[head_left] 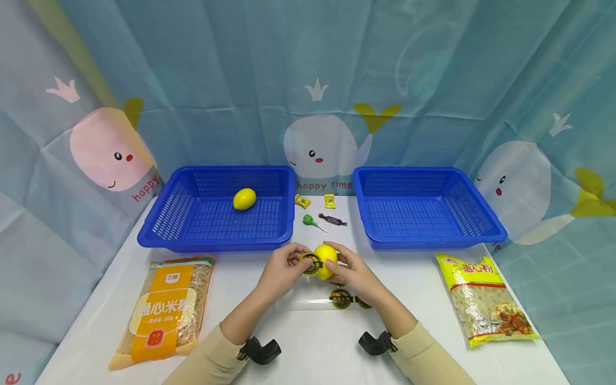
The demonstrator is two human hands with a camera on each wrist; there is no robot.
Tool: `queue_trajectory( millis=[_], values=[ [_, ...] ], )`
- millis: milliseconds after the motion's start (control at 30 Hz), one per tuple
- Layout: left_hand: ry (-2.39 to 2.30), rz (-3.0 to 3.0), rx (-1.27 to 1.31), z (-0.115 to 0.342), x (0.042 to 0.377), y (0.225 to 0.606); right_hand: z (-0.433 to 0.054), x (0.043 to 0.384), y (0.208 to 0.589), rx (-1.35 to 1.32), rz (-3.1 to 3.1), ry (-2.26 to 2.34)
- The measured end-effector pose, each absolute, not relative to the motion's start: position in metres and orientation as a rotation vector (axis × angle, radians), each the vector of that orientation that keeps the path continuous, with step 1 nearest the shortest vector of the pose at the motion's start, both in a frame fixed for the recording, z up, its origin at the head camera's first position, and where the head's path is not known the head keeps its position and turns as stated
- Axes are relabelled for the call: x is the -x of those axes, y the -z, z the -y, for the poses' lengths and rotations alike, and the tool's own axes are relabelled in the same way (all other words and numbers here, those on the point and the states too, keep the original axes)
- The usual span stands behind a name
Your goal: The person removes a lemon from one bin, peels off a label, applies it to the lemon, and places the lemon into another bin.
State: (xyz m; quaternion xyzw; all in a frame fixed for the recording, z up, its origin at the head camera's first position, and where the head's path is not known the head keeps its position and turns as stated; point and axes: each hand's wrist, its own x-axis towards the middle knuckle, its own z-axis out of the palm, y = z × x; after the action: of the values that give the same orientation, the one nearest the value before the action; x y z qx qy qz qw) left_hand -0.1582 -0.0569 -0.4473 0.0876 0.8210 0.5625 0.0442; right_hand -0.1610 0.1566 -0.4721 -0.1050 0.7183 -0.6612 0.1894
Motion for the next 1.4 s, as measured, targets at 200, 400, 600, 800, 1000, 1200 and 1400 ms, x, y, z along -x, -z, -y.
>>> queue_trajectory(
  millis=[200, 400, 600, 800, 1000, 1200, 1400],
  values=[
    [-1.732, -2.519, -0.284, 0.056, 0.158, 0.446, -0.157, 0.16, 0.472, 0.322, -2.021, 1.852],
    [-1.74, -2.524, -0.301, 0.055, 0.159, 0.445, -0.157, 0.159, 0.471, 0.325, -2.011, 1.866],
    [-1.746, -2.517, -0.295, 0.053, 0.157, 0.444, -0.155, 0.156, 0.467, 0.323, -2.051, 1.833],
    [-1.763, -2.508, -0.32, 0.051, 0.154, 0.441, -0.154, 0.155, 0.465, 0.3, -2.072, 1.829],
    [-1.771, -2.489, -0.344, 0.051, 0.154, 0.441, -0.156, 0.155, 0.466, 0.258, -2.111, 1.827],
    [-1.682, -2.595, -0.566, 0.056, 0.152, 0.448, -0.161, 0.154, 0.464, 0.226, -2.143, 1.876],
    [-1.46, -2.788, -0.863, 0.057, 0.152, 0.457, -0.164, 0.153, 0.461, 0.269, -2.214, 1.849]
  ],
)
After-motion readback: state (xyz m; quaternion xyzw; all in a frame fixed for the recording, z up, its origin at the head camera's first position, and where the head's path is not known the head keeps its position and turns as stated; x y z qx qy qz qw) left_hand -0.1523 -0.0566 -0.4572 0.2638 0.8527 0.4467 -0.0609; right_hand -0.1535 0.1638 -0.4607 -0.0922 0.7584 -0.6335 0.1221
